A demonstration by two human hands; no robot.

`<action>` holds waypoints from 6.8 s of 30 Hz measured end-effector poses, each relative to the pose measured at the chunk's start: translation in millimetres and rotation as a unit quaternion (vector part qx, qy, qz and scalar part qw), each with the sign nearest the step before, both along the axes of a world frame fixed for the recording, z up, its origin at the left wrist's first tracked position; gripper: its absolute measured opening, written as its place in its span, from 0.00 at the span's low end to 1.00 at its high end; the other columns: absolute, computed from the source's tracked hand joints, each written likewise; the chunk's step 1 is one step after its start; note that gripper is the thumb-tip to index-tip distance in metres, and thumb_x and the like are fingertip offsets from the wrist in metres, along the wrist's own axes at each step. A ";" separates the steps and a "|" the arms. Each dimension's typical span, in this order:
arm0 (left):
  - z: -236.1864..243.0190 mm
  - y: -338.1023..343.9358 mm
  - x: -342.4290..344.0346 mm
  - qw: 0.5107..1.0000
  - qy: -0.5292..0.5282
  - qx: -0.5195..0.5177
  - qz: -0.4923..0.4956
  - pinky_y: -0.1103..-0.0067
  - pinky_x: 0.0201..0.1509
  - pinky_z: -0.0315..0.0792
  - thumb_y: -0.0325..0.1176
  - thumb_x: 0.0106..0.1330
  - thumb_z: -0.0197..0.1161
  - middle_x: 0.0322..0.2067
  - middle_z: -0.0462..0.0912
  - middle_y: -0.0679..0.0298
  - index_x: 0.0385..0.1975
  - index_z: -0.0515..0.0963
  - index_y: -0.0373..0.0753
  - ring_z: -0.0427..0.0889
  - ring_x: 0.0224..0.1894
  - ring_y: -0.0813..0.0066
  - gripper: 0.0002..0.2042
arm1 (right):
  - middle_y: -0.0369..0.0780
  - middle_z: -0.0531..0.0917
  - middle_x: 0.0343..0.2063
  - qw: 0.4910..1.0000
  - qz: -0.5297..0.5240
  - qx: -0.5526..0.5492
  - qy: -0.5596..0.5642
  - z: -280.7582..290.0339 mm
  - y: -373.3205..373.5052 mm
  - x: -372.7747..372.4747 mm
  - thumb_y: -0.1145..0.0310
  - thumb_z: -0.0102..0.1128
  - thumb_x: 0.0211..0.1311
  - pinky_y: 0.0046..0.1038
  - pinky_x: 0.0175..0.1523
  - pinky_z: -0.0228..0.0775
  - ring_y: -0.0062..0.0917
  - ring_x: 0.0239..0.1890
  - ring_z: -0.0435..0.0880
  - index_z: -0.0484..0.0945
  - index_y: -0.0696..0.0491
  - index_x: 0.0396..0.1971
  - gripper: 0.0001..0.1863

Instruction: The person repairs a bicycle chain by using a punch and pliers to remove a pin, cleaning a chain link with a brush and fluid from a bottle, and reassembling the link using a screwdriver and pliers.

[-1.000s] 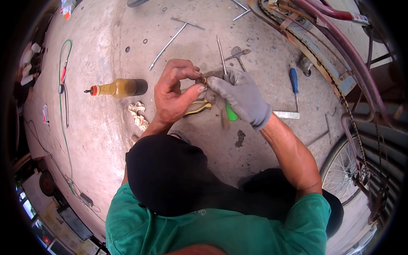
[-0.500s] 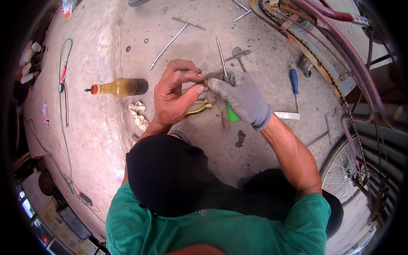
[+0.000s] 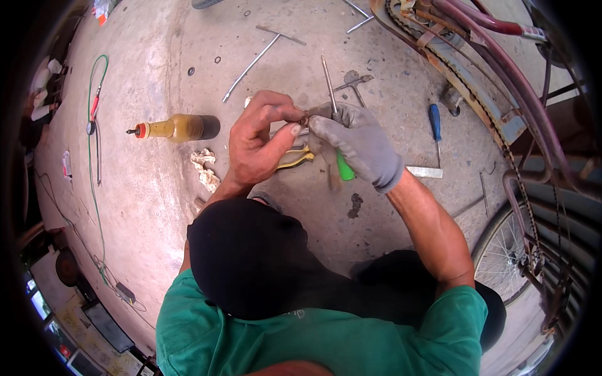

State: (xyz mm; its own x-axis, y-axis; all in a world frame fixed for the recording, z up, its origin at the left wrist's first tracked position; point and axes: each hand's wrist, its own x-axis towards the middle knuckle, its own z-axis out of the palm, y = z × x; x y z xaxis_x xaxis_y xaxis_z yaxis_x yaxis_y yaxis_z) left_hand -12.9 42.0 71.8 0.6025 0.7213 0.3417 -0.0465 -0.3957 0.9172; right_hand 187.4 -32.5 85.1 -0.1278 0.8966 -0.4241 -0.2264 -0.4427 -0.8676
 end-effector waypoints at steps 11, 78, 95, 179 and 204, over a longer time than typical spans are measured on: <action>-9.5 1.3 1.8 0.998 -0.020 0.032 0.042 0.78 0.43 0.79 0.17 0.60 0.68 0.41 0.80 0.57 0.40 0.84 0.30 0.85 0.39 0.71 0.09 | 0.35 0.85 0.31 0.999 -0.037 0.011 0.007 1.1 2.3 -3.6 0.64 0.62 0.72 0.20 0.36 0.73 0.14 0.30 0.79 0.81 0.61 0.47 0.15; -14.3 2.1 -1.7 0.999 -0.013 0.019 0.032 0.75 0.53 0.72 0.14 0.55 0.69 0.41 0.80 0.55 0.39 0.81 0.30 0.79 0.46 0.68 0.12 | 0.34 0.86 0.32 0.999 -0.017 0.026 -0.043 -6.3 4.8 -2.4 0.66 0.62 0.70 0.20 0.37 0.73 0.13 0.32 0.79 0.83 0.61 0.46 0.14; -11.1 0.3 8.7 0.998 -0.031 0.002 0.062 0.74 0.50 0.77 0.19 0.55 0.72 0.43 0.83 0.56 0.37 0.82 0.33 0.83 0.45 0.65 0.11 | 0.34 0.85 0.31 1.000 -0.017 -0.001 -0.008 -2.2 7.5 3.1 0.64 0.62 0.71 0.21 0.37 0.74 0.14 0.31 0.80 0.82 0.59 0.47 0.14; -191.6 -66.8 -108.9 0.806 0.195 -0.557 -0.044 0.77 0.38 0.73 0.38 0.59 0.74 0.45 0.82 0.58 0.43 0.79 0.34 0.82 0.36 0.71 0.18 | 0.33 0.77 0.25 0.979 -0.076 0.024 0.190 -1.7 10.2 8.2 0.68 0.59 0.73 0.23 0.35 0.69 0.17 0.27 0.73 0.79 0.62 0.50 0.14; -68.5 -33.5 -4.3 0.982 0.046 -0.179 -0.036 0.69 0.74 0.59 0.33 0.65 0.67 0.66 0.70 0.55 0.62 0.75 0.30 0.69 0.69 0.62 0.26 | 0.33 0.82 0.25 0.957 -0.191 0.117 -0.185 -0.3 15.0 5.0 0.70 0.64 0.69 0.19 0.32 0.70 0.12 0.27 0.78 0.84 0.59 0.45 0.10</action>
State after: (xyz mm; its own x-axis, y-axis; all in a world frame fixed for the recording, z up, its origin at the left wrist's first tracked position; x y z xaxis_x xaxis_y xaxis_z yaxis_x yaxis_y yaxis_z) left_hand -17.2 8.6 3.3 0.6730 0.7395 0.0165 0.0260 -0.0459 0.9986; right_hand 192.3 -17.4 84.8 0.3492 0.9234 -0.1594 0.0094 -0.1736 -0.9848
